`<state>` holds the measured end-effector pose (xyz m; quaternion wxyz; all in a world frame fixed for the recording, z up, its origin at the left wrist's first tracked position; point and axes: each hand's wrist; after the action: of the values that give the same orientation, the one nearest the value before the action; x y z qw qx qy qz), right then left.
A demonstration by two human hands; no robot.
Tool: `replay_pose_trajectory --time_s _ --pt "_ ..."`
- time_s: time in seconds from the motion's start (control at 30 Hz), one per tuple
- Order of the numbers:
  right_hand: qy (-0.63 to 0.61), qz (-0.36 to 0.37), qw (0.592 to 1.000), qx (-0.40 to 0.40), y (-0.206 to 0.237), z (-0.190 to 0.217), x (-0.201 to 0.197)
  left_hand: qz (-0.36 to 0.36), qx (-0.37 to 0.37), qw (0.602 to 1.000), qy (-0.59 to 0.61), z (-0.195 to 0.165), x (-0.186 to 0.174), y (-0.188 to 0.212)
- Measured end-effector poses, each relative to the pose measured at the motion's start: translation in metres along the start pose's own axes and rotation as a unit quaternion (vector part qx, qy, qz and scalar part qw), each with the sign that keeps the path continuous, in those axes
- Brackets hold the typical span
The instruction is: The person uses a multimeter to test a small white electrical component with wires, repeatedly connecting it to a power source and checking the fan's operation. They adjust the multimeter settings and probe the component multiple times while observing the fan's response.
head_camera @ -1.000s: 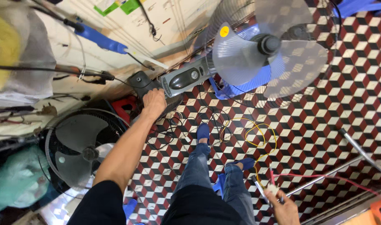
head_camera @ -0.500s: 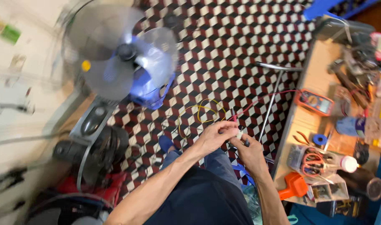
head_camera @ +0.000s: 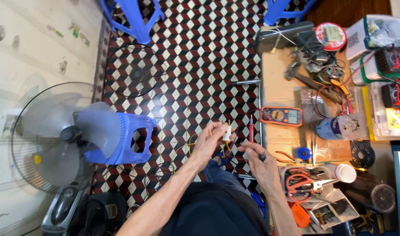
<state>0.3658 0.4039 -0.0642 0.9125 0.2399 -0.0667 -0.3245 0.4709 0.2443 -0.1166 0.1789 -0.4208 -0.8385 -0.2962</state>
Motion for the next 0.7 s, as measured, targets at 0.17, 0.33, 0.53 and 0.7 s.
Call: replay_pose_trajectory --time_s 0.17,0.33,0.53,0.7 --pt "-0.042 0.034 0.999 -0.004 -0.02 0.019 -0.037 0.012 -0.019 0.998 -0.05 0.002 0.044 -0.056" --pt "0.085 0.051 0.994 -0.046 -0.039 0.022 -0.052 -0.017 -0.058 0.992 -0.11 0.014 0.071 -0.092" --pt "0.037 0.05 0.998 -0.015 -0.054 0.02 -0.059 0.015 -0.135 0.988 -0.072 0.017 0.068 -0.116" --pt "0.064 0.015 0.998 0.009 -0.067 0.031 -0.071 0.037 -0.145 0.982 -0.113 0.01 0.075 -0.135"
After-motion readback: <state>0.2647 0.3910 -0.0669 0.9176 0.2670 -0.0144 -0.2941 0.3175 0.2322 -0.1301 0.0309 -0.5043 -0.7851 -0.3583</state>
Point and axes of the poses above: each hand's wrist, its own y-axis away from the middle knuckle, its own x-axis out of the palm, z = x × y, and after that the axes turned 4 degrees about z, right-handed
